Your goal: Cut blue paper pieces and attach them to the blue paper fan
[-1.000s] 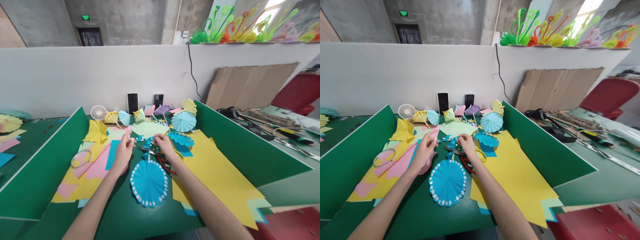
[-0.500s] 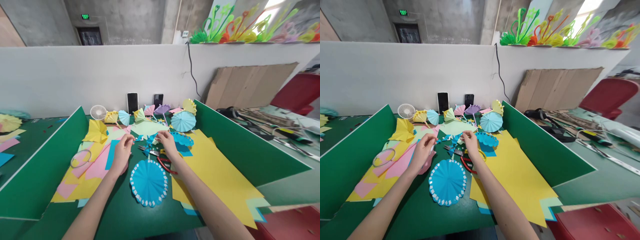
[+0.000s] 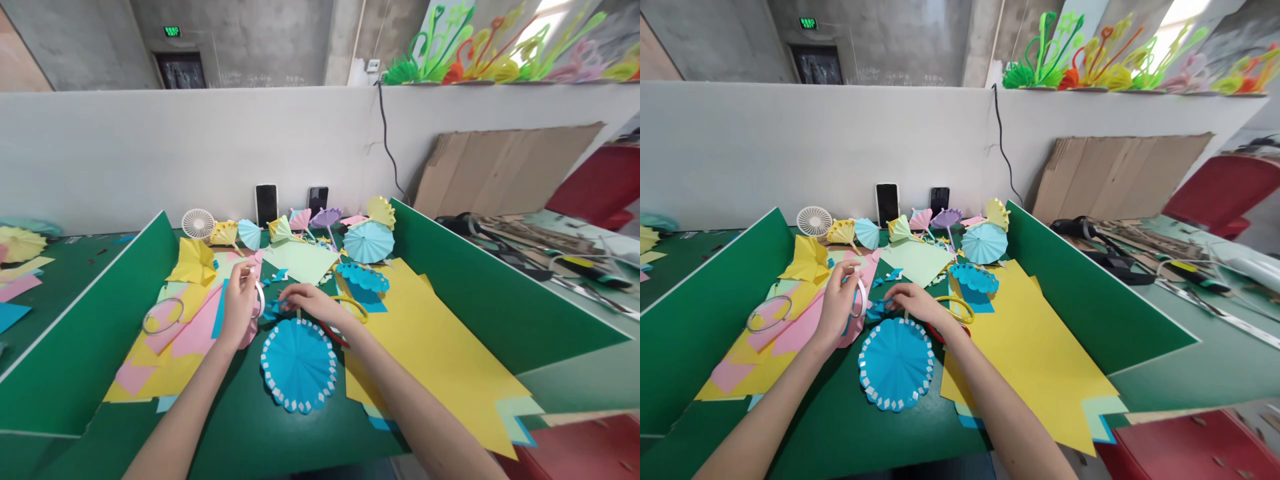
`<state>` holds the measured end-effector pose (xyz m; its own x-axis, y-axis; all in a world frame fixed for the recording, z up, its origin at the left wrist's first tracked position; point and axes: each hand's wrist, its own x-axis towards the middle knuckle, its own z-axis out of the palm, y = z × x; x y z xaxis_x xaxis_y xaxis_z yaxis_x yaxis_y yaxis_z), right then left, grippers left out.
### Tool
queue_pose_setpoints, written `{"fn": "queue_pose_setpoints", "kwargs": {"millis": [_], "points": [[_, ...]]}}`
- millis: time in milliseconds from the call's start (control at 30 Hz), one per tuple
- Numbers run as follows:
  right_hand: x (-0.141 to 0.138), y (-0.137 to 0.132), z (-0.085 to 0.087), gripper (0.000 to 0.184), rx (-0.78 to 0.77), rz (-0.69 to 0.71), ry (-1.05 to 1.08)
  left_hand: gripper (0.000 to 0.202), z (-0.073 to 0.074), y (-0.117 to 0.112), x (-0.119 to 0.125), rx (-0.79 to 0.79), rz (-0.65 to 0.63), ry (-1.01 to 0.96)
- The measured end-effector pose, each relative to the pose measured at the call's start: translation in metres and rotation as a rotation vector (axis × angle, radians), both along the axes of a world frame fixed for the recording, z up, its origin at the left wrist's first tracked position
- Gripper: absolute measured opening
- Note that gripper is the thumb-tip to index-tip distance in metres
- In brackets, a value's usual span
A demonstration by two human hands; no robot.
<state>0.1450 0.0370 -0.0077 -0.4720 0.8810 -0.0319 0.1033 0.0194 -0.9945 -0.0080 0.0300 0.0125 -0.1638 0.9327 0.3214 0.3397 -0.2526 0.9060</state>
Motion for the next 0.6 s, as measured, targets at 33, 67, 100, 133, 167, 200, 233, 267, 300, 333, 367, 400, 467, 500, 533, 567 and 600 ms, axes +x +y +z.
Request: {"fn": "queue_pose_setpoints", "kwargs": {"millis": [33,67,100,133,167,200,233,267,300,333,367,400,467,500,533,567,600], "points": [[-0.0014,0.0007,-0.0017,0.023,0.046,-0.024,-0.047,0.018,-0.0001,0.0002,-0.0005,-0.009,0.014,-0.017],[-0.0025,0.0016,-0.0035,0.024,0.087,-0.055,-0.072,0.02,-0.0003,0.0003,-0.0008,-0.017,0.023,-0.034],[-0.0033,0.0025,-0.0052,0.025,0.116,-0.087,-0.076,0.022,-0.0004,0.0003,-0.0007,-0.021,0.028,-0.049],[-0.004,0.0032,-0.0066,0.023,0.133,-0.118,-0.056,0.023,-0.0004,0.0001,-0.0003,-0.02,0.029,-0.06],[-0.0046,0.0038,-0.0077,0.02,0.138,-0.145,-0.018,0.024,-0.0002,-0.0002,0.0004,-0.017,0.027,-0.069],[-0.005,0.0041,-0.0084,0.016,0.134,-0.164,0.029,0.024,0.0,-0.0006,0.0012,-0.014,0.023,-0.074],[-0.0054,0.0041,-0.0086,0.013,0.123,-0.177,0.075,0.023,0.0005,-0.0013,0.0022,-0.016,0.014,-0.075],[-0.0057,0.0039,-0.0085,0.01,0.109,-0.189,0.11,0.022,0.001,-0.002,0.0031,-0.019,0.003,-0.076],[-0.006,0.0035,-0.0079,0.008,0.088,-0.2,0.133,0.022,0.0015,-0.0029,0.004,-0.025,-0.009,-0.077],[-0.0063,0.0029,-0.0071,0.008,0.062,-0.216,0.146,0.021,0.002,-0.0037,0.0047,-0.035,-0.023,-0.078],[-0.0066,0.0022,-0.006,0.009,0.03,-0.234,0.156,0.021,0.0023,-0.0046,0.0052,-0.051,-0.039,-0.079],[-0.0069,0.0015,-0.0048,0.011,-0.006,-0.252,0.169,0.022,0.0025,-0.0053,0.0055,-0.069,-0.054,-0.08],[-0.0075,-0.0003,-0.0023,0.016,-0.076,-0.27,0.209,0.023,0.0025,-0.0061,0.0056,-0.094,-0.079,-0.074],[-0.0079,-0.0011,-0.0012,0.017,-0.104,-0.273,0.234,0.023,0.0023,-0.0062,0.0054,-0.095,-0.086,-0.066],[-0.0082,-0.0019,-0.0003,0.018,-0.124,-0.274,0.261,0.023,0.002,-0.0061,0.0052,-0.086,-0.088,-0.057],[-0.0087,-0.0025,0.0003,0.018,-0.138,-0.273,0.286,0.023,0.0017,-0.0059,0.0049,-0.072,-0.088,-0.049],[-0.0092,-0.0029,0.0005,0.017,-0.148,-0.275,0.307,0.022,0.0013,-0.0055,0.0047,-0.058,-0.088,-0.042]]}}
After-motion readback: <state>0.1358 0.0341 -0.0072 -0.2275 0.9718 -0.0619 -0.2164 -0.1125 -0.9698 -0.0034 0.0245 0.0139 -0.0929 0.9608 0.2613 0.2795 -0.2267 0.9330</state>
